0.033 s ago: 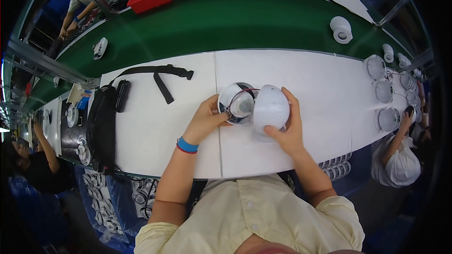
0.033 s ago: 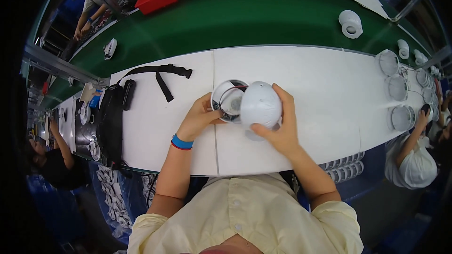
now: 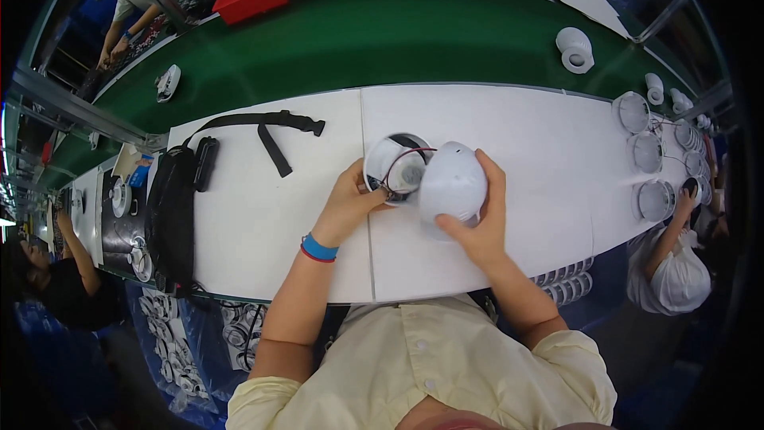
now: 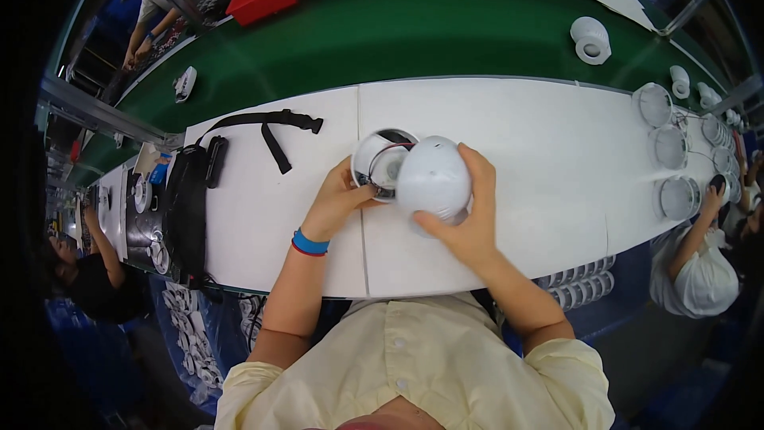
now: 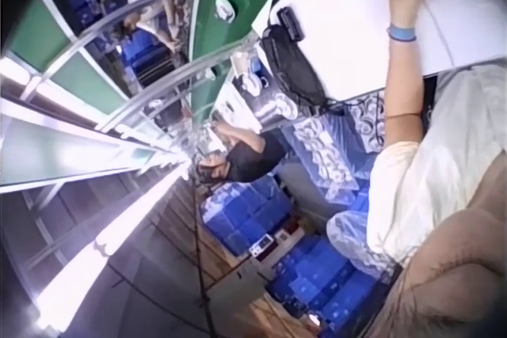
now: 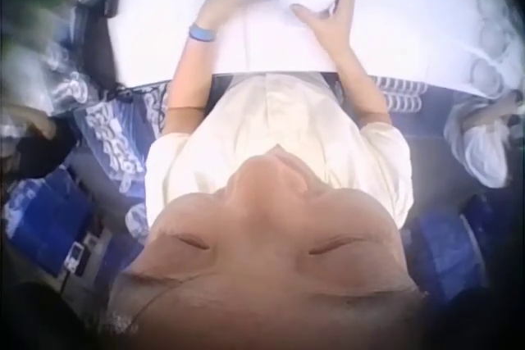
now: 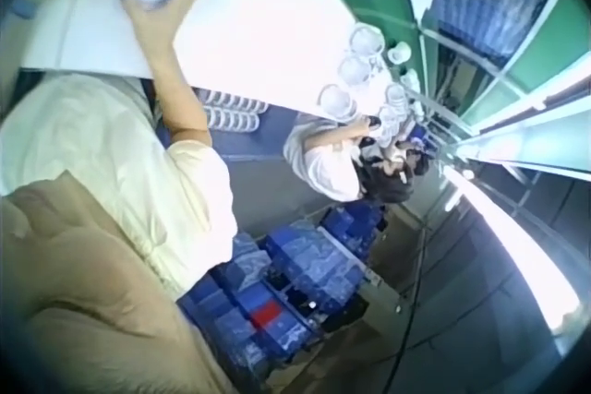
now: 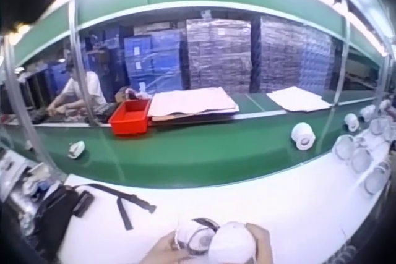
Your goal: Manually assembling lamp components by attaching white dome covers to metallic bases on an assembly line.
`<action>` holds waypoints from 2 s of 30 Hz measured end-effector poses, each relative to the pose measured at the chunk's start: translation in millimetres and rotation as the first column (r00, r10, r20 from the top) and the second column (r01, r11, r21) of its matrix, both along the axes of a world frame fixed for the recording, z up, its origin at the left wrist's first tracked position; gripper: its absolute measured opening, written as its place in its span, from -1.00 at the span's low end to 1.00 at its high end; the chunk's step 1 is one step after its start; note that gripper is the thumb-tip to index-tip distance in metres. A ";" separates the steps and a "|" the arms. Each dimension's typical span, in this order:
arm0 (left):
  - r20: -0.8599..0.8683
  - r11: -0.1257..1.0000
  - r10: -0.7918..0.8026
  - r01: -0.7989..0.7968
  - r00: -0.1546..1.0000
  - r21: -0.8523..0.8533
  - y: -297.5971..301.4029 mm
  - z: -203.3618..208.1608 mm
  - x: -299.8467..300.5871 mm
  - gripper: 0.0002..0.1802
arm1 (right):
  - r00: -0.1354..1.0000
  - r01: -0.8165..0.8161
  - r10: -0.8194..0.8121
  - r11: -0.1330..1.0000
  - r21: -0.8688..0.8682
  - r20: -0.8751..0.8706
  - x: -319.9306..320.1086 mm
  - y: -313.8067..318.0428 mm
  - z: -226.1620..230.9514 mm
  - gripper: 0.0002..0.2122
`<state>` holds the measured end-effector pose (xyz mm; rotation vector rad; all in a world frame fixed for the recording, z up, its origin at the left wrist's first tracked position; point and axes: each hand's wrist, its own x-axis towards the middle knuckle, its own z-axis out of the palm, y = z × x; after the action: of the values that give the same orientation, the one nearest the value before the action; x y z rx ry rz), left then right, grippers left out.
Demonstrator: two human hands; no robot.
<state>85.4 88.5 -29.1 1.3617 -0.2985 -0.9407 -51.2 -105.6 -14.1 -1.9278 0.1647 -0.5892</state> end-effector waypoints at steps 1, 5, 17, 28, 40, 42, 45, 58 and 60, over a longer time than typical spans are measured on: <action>-0.020 0.988 0.113 -0.115 0.993 -0.107 -3.5 2.0 -5.6 -0.34 | 1.000 0.001 -0.001 1.000 -0.003 0.002 2.1 12.0 6.2 -0.07; 0.223 0.923 0.336 -0.274 0.915 -0.269 -16.2 -5.9 -19.0 -0.28 | 0.973 0.155 -0.098 0.948 -0.277 0.211 11.5 45.4 27.2 -0.06; 0.147 0.935 0.020 0.034 0.989 -0.352 -6.4 11.6 -32.7 0.03 | 0.989 0.101 -0.084 0.985 -0.143 0.120 26.0 43.4 16.6 -0.11; -0.350 0.784 0.165 -0.338 0.922 -0.520 -11.5 24.5 -43.1 -0.23 | 0.980 -0.068 0.096 0.985 -0.161 0.173 34.0 58.4 -2.4 -0.16; -0.718 0.918 0.079 -0.331 0.692 -0.218 -4.7 54.1 -1.7 -0.28 | 0.653 -0.415 0.484 0.872 0.260 -0.583 105.2 -7.8 56.2 -0.28; -0.637 0.925 -0.008 -0.237 0.770 -0.298 0.7 58.7 3.7 -0.34 | 0.619 -0.407 0.500 0.864 0.297 -0.606 109.1 -6.3 51.9 -0.29; -0.432 0.904 -0.027 -0.163 0.901 -0.395 9.3 42.4 8.1 -0.28 | 0.692 -0.271 0.598 0.734 0.622 -0.404 112.3 10.2 30.5 -0.34; -0.188 0.937 0.233 -0.272 0.954 -0.219 33.1 -15.2 41.3 -0.44 | 0.948 0.300 -0.265 0.928 0.221 -0.174 300.7 -160.7 -6.6 -0.15; -0.175 0.939 0.239 -0.273 0.955 -0.208 40.8 -19.4 42.6 -0.45 | 0.955 0.209 -0.141 0.945 0.253 -0.261 300.3 -156.6 3.0 -0.14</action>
<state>128.0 129.3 -48.5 1.0813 -0.1082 -0.7573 249.0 -262.1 -11.1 -1.7128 0.5519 -0.4221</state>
